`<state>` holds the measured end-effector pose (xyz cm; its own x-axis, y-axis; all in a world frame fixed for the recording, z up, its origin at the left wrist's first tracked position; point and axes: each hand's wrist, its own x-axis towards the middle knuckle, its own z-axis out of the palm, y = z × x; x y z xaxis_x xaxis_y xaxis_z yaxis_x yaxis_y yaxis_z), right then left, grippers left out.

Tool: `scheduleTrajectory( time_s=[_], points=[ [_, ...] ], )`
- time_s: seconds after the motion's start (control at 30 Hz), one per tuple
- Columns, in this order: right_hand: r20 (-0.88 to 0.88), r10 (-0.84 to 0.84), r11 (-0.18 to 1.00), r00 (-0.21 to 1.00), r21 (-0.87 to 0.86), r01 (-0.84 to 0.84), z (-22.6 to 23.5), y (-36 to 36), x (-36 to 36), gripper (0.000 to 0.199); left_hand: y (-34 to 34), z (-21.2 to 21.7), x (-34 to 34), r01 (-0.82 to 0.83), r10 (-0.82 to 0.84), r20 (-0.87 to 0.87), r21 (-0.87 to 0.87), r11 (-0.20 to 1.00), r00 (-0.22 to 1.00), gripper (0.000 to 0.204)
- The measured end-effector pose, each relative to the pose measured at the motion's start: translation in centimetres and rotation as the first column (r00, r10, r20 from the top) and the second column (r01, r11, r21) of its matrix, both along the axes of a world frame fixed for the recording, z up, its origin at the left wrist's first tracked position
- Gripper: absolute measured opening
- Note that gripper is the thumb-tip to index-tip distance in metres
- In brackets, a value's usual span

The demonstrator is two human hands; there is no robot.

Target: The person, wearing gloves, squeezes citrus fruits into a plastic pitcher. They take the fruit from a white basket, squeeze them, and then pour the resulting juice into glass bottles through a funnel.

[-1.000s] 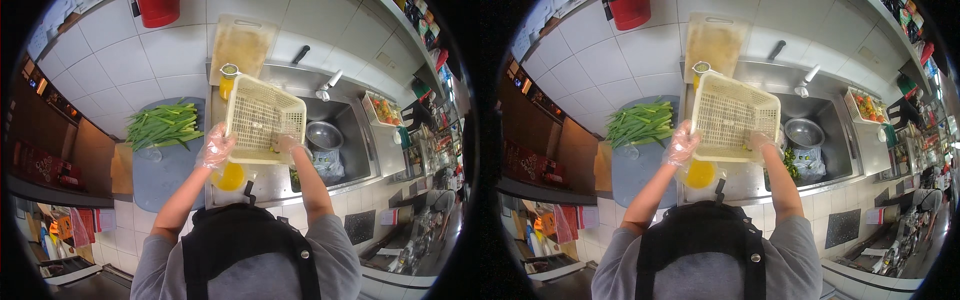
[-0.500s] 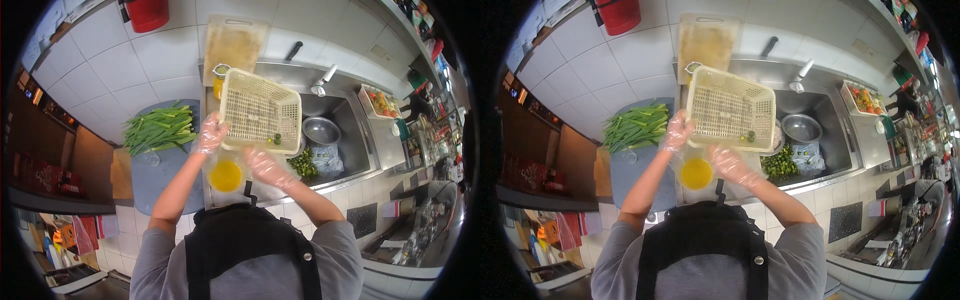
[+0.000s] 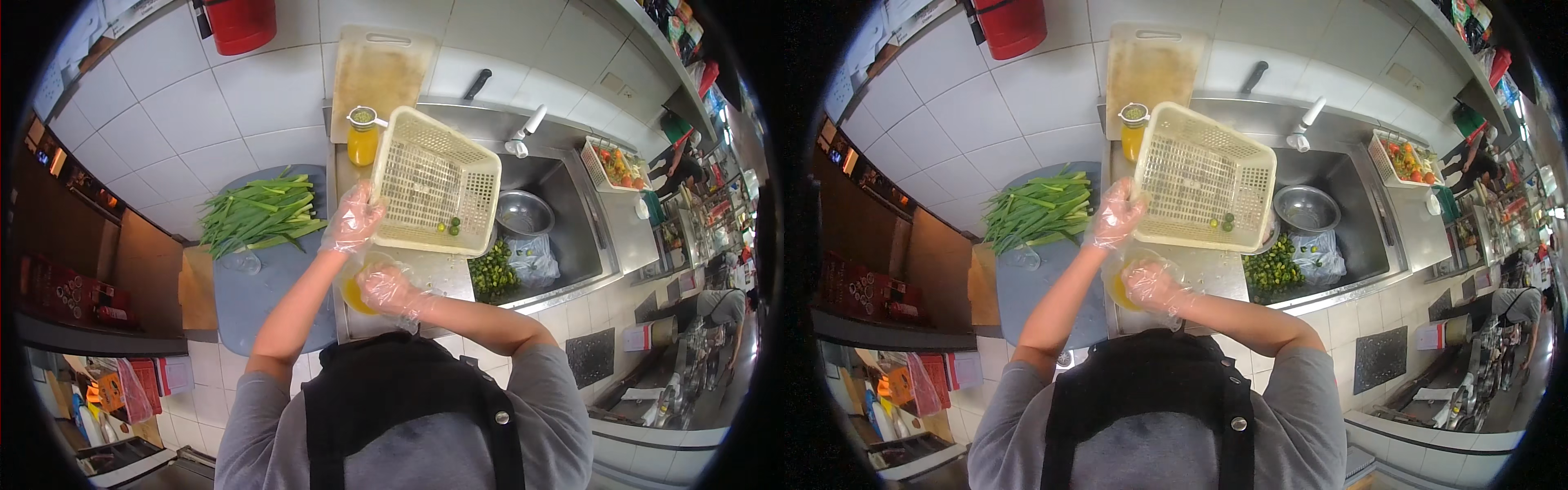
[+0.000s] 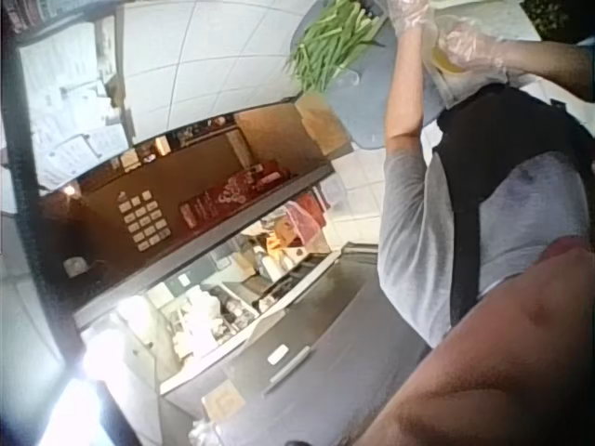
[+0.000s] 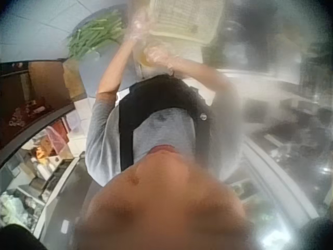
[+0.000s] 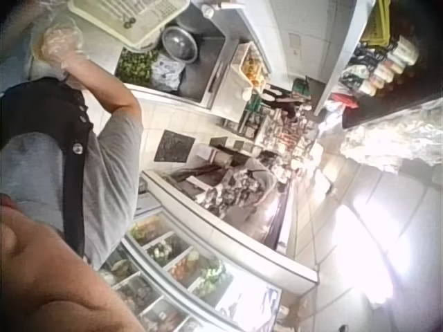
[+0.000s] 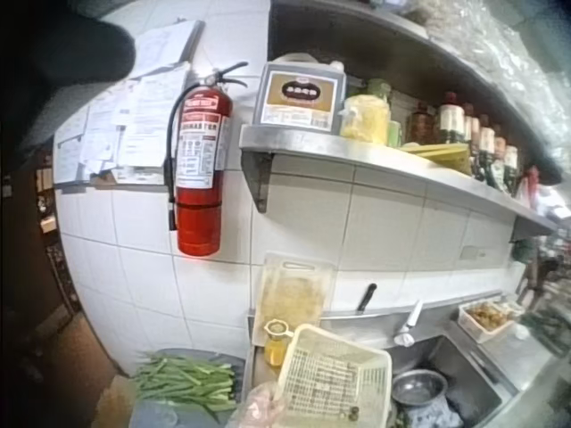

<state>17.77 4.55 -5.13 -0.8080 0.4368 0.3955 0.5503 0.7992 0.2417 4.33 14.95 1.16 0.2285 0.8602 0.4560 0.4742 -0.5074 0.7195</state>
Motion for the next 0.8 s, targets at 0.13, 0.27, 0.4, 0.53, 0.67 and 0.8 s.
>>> scheduleTrajectory(
  time_s=[0.13,0.27,0.4,0.53,0.67,0.8],
  points=[
    [-0.063,-0.011,0.946,0.998,-0.323,-0.010,-1.0,0.2,-0.1,0.021,-0.7,1.5,0.3,0.054,-0.053,0.020,-0.082,0.995,0.998,0.031],
    [-0.070,-0.010,0.941,0.997,-0.337,-0.015,-1.8,0.4,-0.5,0.022,-0.5,0.4,0.0,0.048,-0.047,0.021,-0.055,0.997,0.999,0.038],
    [-0.021,-0.063,0.985,0.998,-0.162,0.058,-6.8,1.2,0.3,0.020,0.1,0.1,1.0,0.040,-0.042,-0.034,-0.055,0.998,0.999,0.043],
    [-0.030,-0.054,0.954,0.998,-0.297,0.042,-1.2,1.0,0.6,0.018,-0.1,-0.1,0.6,0.017,-0.020,0.047,0.060,0.998,0.999,0.023],
    [-0.302,-0.128,0.877,0.945,-0.480,-0.034,-0.2,0.9,1.3,0.015,0.1,0.7,0.8,0.061,-0.063,-0.038,-0.054,0.997,0.997,0.035],
    [-0.219,-0.079,0.950,0.972,-0.311,0.008,1.0,0.5,1.5,0.015,-0.3,1.3,0.8,0.069,-0.069,-0.002,-0.037,0.997,0.998,0.027]
  ],
)
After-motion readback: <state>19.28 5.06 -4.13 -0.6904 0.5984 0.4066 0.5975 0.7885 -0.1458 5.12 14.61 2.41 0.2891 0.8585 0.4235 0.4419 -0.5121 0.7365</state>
